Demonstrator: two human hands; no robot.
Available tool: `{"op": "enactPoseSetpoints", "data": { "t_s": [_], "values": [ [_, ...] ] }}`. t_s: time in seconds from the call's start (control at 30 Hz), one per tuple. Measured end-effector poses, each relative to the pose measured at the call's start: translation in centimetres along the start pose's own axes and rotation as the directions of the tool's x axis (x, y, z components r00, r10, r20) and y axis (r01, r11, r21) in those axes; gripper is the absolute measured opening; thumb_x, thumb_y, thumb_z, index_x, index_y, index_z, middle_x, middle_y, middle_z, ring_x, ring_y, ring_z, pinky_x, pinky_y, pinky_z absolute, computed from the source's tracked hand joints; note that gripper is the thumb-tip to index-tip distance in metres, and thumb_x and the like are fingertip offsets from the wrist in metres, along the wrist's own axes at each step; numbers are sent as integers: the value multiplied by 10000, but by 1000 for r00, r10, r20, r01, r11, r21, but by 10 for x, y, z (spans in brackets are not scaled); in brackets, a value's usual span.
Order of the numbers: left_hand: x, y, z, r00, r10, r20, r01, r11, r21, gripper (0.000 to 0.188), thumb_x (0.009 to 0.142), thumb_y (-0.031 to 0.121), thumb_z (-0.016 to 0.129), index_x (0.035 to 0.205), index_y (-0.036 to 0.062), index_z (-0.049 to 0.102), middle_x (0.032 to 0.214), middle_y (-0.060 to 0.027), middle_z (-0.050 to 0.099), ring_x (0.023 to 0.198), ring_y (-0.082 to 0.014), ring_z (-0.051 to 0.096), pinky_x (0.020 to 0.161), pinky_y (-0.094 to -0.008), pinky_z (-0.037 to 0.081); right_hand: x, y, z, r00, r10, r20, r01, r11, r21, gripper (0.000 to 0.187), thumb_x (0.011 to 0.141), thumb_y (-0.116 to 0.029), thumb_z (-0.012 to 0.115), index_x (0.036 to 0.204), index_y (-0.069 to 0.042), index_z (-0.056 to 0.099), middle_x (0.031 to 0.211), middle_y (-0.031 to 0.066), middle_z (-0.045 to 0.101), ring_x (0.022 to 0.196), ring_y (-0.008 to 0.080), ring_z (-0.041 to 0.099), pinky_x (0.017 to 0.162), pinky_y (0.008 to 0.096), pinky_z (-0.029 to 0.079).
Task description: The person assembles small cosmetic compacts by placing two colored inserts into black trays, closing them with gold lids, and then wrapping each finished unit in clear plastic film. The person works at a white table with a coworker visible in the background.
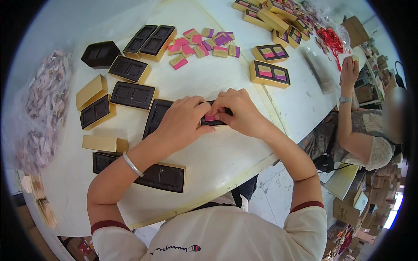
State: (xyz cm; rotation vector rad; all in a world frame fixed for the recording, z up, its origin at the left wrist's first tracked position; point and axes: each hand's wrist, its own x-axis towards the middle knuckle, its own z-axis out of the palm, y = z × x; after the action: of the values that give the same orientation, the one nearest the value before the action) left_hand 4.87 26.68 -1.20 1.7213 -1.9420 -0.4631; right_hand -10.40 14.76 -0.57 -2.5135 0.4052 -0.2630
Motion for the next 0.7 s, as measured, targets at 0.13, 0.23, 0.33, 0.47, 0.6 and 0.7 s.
{"op": "enactPoseSetpoints", "data": {
  "t_s": [0.13,0.23,0.33,0.47,0.6,0.7],
  "values": [
    [-5,3,1,998,-21,-50,25,997,69,296,690,231,738,852,62,556,1000,-106,528,944,-301,513,837,-395,405,26,24,-24,971,127,-205,-60,950,306,77,758,-74,663,831,-81,641,810,15,623,806,186,541,686,278,406],
    [-2,8,0,1000,-31,6,30,996,80,307,689,245,740,852,70,549,1017,-103,522,964,-302,503,867,-393,382,67,74,-32,904,-131,-406,35,972,-234,163,769,-96,657,929,-78,633,882,50,637,819,210,561,700,306,437],
    [-1,9,-3,999,-33,14,31,993,115,319,684,252,745,851,76,539,1023,-97,520,975,-305,497,883,-387,367,95,93,-19,963,-196,-185,51,806,-590,264,771,-117,659,1027,-78,608,926,86,622,843,239,561,724,339,452],
    [-7,7,-6,1000,-12,-21,13,998,54,350,672,247,754,847,74,506,1023,-89,513,980,-305,491,886,-389,358,103,95,-14,974,-84,-211,-12,908,-418,338,771,-173,672,1078,-58,590,954,117,599,891,267,561,782,367,448],
    [-8,8,-10,1000,-19,-19,21,998,66,384,669,221,757,880,71,473,997,-82,505,989,-294,489,930,-415,342,87,94,-34,961,-7,-277,-56,974,-221,363,765,-201,684,1077,-39,592,979,121,590,896,276,568,799,362,449],
    [-6,8,-5,999,19,-28,-16,994,105,385,678,196,750,897,74,457,968,-79,494,967,-287,494,983,-450,313,84,105,-50,975,45,-219,-122,927,-355,248,772,-146,654,990,-38,604,972,119,586,859,279,575,771,350,458]
  ]
}}
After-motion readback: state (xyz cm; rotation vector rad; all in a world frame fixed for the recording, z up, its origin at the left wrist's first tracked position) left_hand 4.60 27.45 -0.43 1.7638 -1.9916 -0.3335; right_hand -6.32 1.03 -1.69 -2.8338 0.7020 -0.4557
